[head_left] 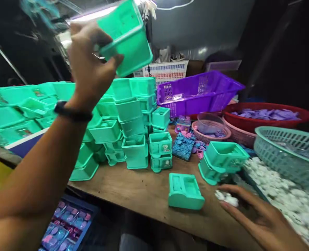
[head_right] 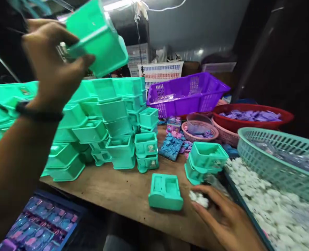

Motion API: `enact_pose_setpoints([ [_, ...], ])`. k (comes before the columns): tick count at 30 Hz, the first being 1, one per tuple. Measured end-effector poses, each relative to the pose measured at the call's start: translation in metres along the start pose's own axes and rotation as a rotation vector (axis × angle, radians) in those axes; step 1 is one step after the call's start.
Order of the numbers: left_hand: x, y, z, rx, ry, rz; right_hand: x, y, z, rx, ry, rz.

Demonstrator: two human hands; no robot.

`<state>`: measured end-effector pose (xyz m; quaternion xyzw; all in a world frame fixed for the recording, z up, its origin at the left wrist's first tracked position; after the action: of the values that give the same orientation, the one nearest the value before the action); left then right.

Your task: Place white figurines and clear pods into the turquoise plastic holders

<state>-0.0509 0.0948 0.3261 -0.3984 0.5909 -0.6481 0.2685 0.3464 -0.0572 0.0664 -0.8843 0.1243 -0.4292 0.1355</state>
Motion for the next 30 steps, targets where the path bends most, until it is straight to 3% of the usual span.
enact_pose_setpoints([
  [3,0.047,0.071,0.049,-0.097,0.119,-0.097,-0.022,-0.007,-0.012,-0.078,-0.1,-0.17],
  [5,0.062,0.125,0.076,-0.113,0.174,-0.209,-0.033,-0.014,-0.016,-0.118,-0.148,-0.217],
  [7,0.065,0.177,0.1,-0.199,0.274,-0.274,-0.04,-0.019,-0.017,-0.125,-0.154,-0.235],
  [10,0.054,0.241,0.116,-0.145,0.325,-0.306,-0.045,-0.025,-0.018,-0.044,-0.073,-0.207],
  [14,0.034,0.303,0.127,-0.052,0.289,-0.357,-0.052,-0.03,-0.027,0.21,0.087,-0.087],
  [19,0.017,0.341,0.14,-0.023,0.208,-0.363,-0.065,-0.027,-0.04,0.574,0.52,0.15],
  [22,0.012,0.347,0.146,-0.031,0.176,-0.372,-0.068,-0.027,-0.043,0.632,0.573,0.13],
  [25,0.013,0.349,0.147,-0.04,0.186,-0.393,-0.058,-0.028,-0.04,0.523,0.401,0.046],
  [30,0.022,0.361,0.142,-0.021,0.205,-0.361,-0.029,-0.025,-0.03,0.125,0.104,0.037],
])
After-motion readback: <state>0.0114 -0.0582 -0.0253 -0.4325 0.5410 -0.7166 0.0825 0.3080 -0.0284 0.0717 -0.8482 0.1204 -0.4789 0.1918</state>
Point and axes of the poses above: each hand's wrist, its own y-axis away from the middle knuckle, its own x-axis out of the back of the hand, z = x × y, the point moved 4 cm from there along -y, towards the middle knuckle, and after that the axes turned 8 degrees about -x, right-handed, at the moved point
